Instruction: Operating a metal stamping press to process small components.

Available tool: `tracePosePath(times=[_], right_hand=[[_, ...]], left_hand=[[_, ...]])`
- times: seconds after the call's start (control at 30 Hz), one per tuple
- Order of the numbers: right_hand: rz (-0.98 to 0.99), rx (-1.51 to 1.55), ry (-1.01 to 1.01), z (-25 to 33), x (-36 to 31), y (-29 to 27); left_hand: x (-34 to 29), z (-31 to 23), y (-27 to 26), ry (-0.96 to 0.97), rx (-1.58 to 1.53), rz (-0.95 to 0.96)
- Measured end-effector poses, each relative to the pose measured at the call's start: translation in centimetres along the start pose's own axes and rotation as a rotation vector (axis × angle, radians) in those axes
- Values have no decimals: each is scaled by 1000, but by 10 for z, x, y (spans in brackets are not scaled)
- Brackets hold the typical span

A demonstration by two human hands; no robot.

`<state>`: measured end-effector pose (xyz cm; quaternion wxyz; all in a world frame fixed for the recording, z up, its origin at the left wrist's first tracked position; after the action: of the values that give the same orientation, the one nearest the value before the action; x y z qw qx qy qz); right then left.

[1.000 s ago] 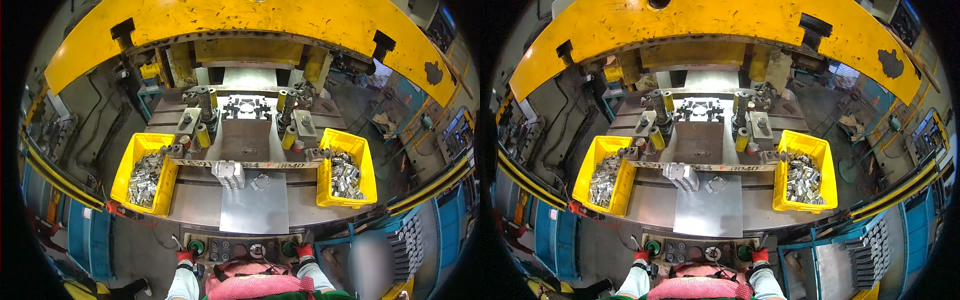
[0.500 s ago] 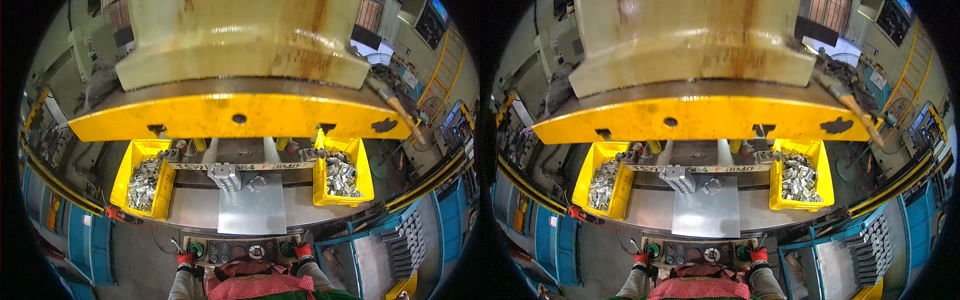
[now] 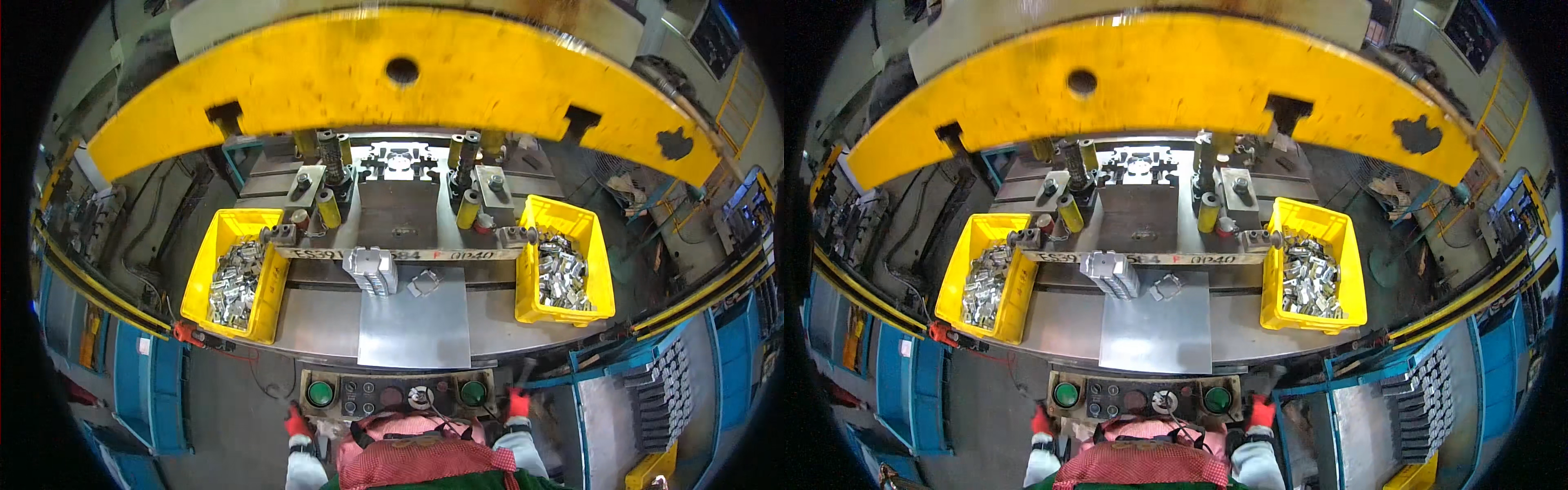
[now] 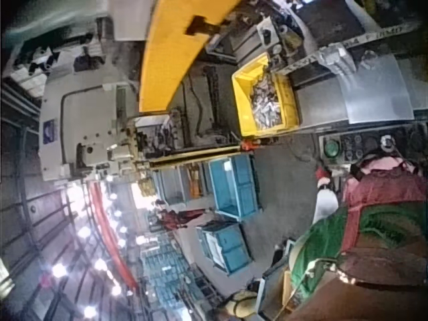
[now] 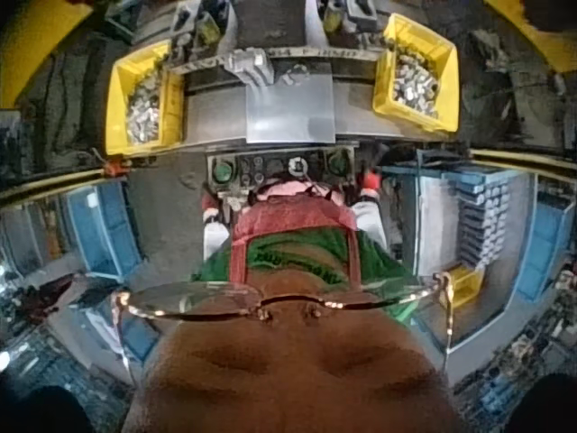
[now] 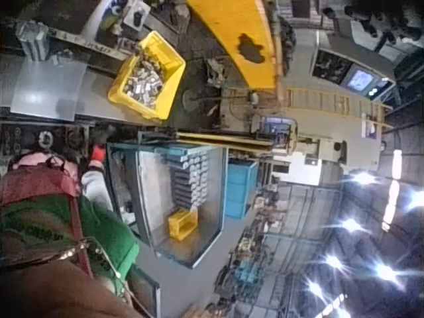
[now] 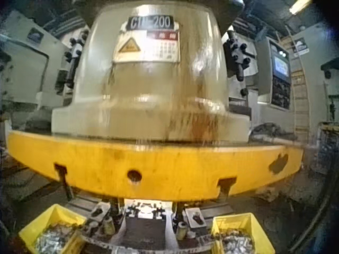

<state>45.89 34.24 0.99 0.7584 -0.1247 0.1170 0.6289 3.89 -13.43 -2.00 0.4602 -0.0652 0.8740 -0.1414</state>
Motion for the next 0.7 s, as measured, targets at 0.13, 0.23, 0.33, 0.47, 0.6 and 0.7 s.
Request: tracePosePath(times=[0.13,0.23,0.33,0.47,0.6,0.7], right_hand=[[-356,-84,-492,125,-13,-27],[-150,-143,-339,255,-71,71],[493,-148,-723,312,-68,199],[1011,-83,-825,370,-94,361],[1010,-285,-896,375,-53,462],[1043,-248,-745,364,-37,478]], left_hand=[[-90,-48,-63,113,-417,-189],[-214,-180,0,530,-448,-46],[-258,-287,87,761,-235,453],[-334,-394,225,800,175,776],[-327,-440,327,950,525,434],[-308,-450,347,938,437,439]])
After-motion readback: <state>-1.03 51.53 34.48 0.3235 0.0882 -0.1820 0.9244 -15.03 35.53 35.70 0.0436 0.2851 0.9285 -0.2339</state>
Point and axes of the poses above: each hand's wrist, its own x-axis towards the middle knuckle, its own y-axis out of the palm, z = x × y, the point moved 6 cm from there along x, towards the middle knuckle, and after that the axes turned 12 degrees about -y, right-handed, at the moved point
